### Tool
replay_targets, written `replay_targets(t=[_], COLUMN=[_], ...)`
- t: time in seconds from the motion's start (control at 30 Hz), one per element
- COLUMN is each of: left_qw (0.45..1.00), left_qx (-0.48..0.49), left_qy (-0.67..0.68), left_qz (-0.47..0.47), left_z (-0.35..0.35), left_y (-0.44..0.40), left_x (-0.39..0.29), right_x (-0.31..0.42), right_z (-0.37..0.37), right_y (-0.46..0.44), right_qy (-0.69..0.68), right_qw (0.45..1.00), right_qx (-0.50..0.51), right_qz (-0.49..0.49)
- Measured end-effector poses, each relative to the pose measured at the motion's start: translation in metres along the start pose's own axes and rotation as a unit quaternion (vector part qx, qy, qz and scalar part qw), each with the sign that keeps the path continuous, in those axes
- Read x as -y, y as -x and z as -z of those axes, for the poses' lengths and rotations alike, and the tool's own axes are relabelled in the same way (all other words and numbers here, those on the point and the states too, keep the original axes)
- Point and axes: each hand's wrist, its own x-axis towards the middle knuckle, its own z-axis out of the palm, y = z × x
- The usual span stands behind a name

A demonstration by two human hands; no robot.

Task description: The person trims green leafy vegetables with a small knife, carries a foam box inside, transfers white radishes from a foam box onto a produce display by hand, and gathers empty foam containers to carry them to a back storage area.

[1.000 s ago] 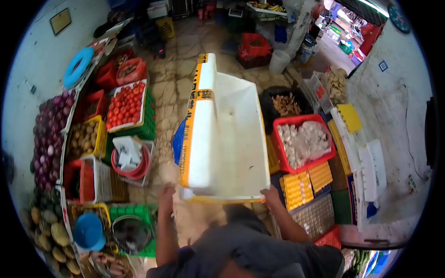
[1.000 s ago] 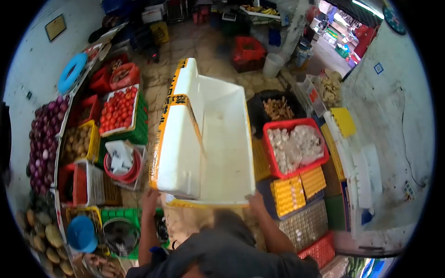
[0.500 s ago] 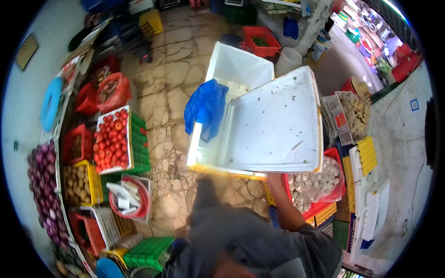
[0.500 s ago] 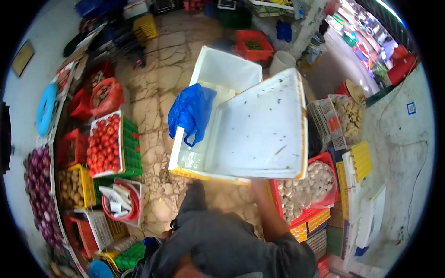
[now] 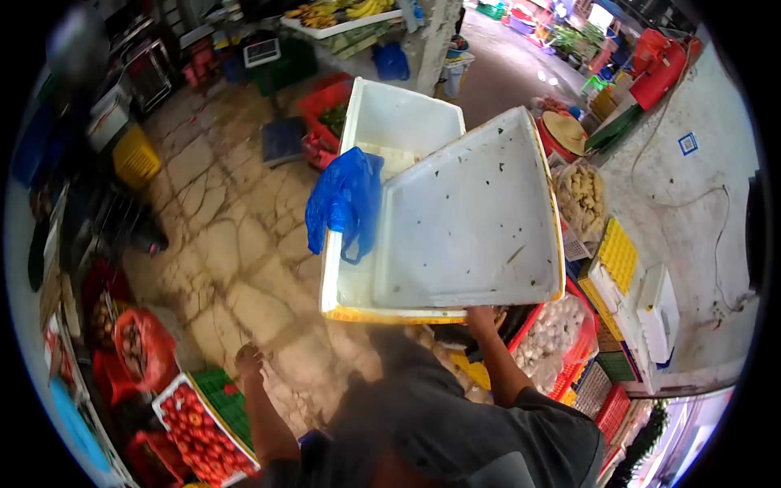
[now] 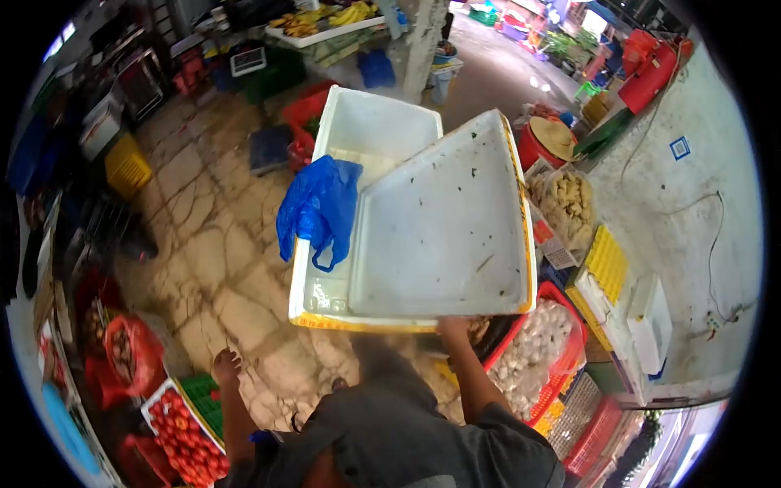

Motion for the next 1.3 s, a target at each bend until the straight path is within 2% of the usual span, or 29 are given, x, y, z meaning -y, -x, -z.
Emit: replay_targets(t=[0.03,0.1,0.13,0.17,0.2,0.23,0.27,0.3,0.33,0.37,0.4,0.5,0.53,0.63,0.67,0.77,0.83,0.87,0.93,0.97,1.03,1.13,1.2,1.23,1.3], left_qw=[1.000,0.998,0.995,0.993,0.985,0.976,0.966,0.940,0.945,0.937,0.922,0.881,0.871,0.872,0.883,0.923,0.938,0.941,0.950,0.940,0.928,0.922,0.903,0.902,0.889], left_qx=[-0.013,0.053,0.086,0.075,0.062,0.124,0.112,0.193,0.188,0.198,0.214,0.250,0.257,0.250,0.237,0.160,0.150,0.172,0.219,0.213,0.277,0.345,0.400,0.375,0.310], left_qy=[0.011,-0.031,-0.052,-0.038,-0.023,-0.048,-0.154,-0.102,-0.100,-0.163,-0.240,-0.368,-0.392,-0.384,-0.356,-0.229,-0.205,-0.255,-0.208,-0.244,-0.236,-0.164,-0.147,-0.197,-0.307], left_qz=[-0.004,0.009,0.016,0.087,0.159,0.170,0.175,0.263,0.247,0.237,0.214,0.160,0.149,0.169,0.193,0.265,0.235,0.143,0.082,0.111,0.078,0.059,0.052,0.079,0.138], left_z=[-0.022,-0.054,-0.065,-0.077,-0.089,-0.108,-0.141,-0.142,-0.157,-0.175,-0.198,-0.269,-0.296,-0.376,-0.405,-0.507,-0.604,-0.659,-0.760,-0.814,-0.897,-0.995,-1.044,-1.067,-1.087], left_y=[-0.022,-0.088,-0.110,-0.102,-0.092,-0.112,-0.089,-0.094,-0.098,-0.089,-0.086,-0.112,-0.129,-0.198,-0.224,-0.310,-0.356,-0.356,-0.354,-0.367,-0.356,-0.351,-0.346,-0.334,-0.291], left_x=[-0.021,-0.015,-0.007,-0.004,0.003,0.017,0.014,0.019,0.041,0.033,0.016,-0.020,-0.034,-0.076,-0.094,-0.155,-0.214,-0.242,-0.304,-0.327,-0.371,-0.387,-0.384,-0.382,-0.372], right_x=[-0.001,-0.006,-0.010,-0.014,-0.010,-0.005,-0.024,-0.045,-0.040,-0.038,-0.052,-0.067,-0.070,-0.085,-0.091,-0.101,-0.109,-0.118,-0.126,-0.137,-0.166,-0.205,-0.262,-0.292,-0.344], right_z=[0.002,0.013,0.013,0.015,0.041,0.060,0.039,0.016,0.042,0.065,0.045,0.059,0.063,0.071,0.079,0.116,0.141,0.153,0.176,0.174,0.169,0.195,0.172,0.160,0.161], right_y=[-0.024,-0.073,-0.095,-0.118,-0.148,-0.175,-0.192,-0.208,-0.220,-0.237,-0.254,-0.324,-0.343,-0.411,-0.433,-0.502,-0.544,-0.561,-0.599,-0.615,-0.651,-0.718,-0.768,-0.797,-0.857], right_qy=[-0.010,-0.031,-0.035,-0.039,-0.056,-0.073,-0.113,-0.153,-0.057,0.042,0.032,-0.021,-0.032,-0.034,-0.030,-0.029,-0.057,-0.075,-0.110,-0.154,-0.238,-0.136,-0.054,-0.013,-0.079], right_qw=[1.000,0.999,0.999,0.997,0.995,0.982,0.978,0.972,0.992,0.991,0.985,0.983,0.983,0.979,0.974,0.976,0.966,0.963,0.947,0.931,0.895,0.925,0.934,0.932,0.919], right_qx=[0.006,0.017,-0.023,-0.063,0.027,0.117,0.078,0.037,-0.046,-0.126,-0.163,-0.024,-0.086,-0.005,-0.205,-0.035,-0.033,-0.083,-0.190,-0.215,-0.261,-0.195,-0.266,-0.302,-0.306], right_qz=[-0.006,-0.019,-0.022,-0.024,-0.080,-0.133,-0.156,-0.176,-0.104,-0.030,-0.039,-0.179,-0.159,-0.200,-0.091,-0.211,-0.249,-0.244,-0.236,-0.252,-0.271,-0.295,-0.234,-0.202,-0.236])
